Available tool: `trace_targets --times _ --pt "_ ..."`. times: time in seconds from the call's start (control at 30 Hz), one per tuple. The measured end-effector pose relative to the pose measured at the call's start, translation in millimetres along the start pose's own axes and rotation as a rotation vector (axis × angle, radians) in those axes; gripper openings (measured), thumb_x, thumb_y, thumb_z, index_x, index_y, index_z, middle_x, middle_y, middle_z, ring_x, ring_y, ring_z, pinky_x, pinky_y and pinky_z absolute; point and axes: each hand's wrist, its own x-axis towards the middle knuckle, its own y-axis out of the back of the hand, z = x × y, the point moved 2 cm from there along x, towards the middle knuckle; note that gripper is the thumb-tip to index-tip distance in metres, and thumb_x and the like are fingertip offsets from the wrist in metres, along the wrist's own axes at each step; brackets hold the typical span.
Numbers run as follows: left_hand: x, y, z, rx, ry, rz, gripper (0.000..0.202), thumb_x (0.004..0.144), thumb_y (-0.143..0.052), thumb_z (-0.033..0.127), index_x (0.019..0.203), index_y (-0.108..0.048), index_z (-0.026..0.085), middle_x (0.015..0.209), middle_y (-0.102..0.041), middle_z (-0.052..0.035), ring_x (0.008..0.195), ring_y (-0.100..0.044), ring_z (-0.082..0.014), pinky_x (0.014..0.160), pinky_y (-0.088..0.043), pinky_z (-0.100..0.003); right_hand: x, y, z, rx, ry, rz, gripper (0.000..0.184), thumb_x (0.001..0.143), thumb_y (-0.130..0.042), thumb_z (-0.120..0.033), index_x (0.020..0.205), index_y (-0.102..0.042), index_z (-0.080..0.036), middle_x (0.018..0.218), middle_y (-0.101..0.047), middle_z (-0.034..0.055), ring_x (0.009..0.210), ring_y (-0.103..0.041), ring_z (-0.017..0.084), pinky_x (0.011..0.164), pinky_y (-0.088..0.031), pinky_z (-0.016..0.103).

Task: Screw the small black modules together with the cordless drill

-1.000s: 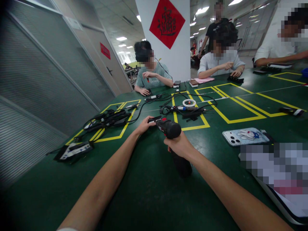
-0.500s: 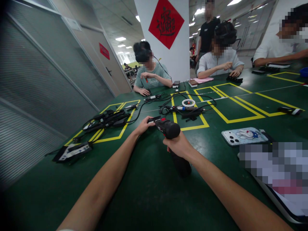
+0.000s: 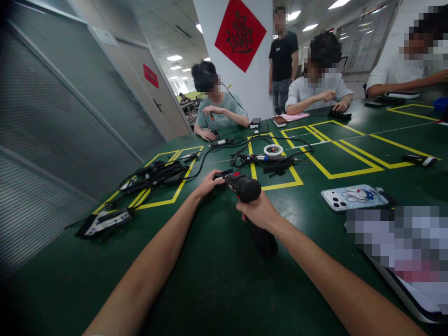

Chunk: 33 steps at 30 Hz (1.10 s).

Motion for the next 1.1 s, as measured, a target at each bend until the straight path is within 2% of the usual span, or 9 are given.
trace_targets --times 0.37,0.63,1.1 --pt "-1.8 -0.3 2.3 -0.006 0.017 -0.003 0.047 0.065 -0.069 0.041 0.105 -0.057 0.019 0.104 -0.063 -0.0039 0.097 -0.057 -0.0226 0.086 -0.043 -0.034 0.8 1.0 3.4 -0.006 -0.011 -0.008 0.005 0.066 -0.056 -0.016 0.071 -0.058 -0.015 0.047 -0.055 -0.0024 0.042 -0.052 0.012 0.043 -0.040 0.022" --pt "-3.2 -0.1 7.3 0.000 0.029 0.007 0.047 0.064 -0.068 0.041 0.104 -0.057 0.019 0.103 -0.063 -0.0040 0.096 -0.056 -0.0228 0.087 -0.042 -0.035 -0.8 1.6 2.3 -0.038 -0.021 -0.011 0.004 0.067 -0.056 -0.018 0.064 -0.056 -0.015 0.047 -0.055 -0.0008 0.044 -0.052 0.012 0.044 -0.039 0.023" --pt "-3.8 -0.4 6.9 -0.008 0.026 0.003 0.046 0.065 -0.069 0.041 0.104 -0.057 0.019 0.103 -0.063 -0.0045 0.097 -0.057 -0.0227 0.088 -0.042 -0.036 -1.0 0.6 2.9 -0.011 0.003 -0.012 0.002 0.067 -0.056 -0.017 0.068 -0.056 -0.015 0.048 -0.054 -0.0016 0.044 -0.052 0.012 0.044 -0.040 0.023"
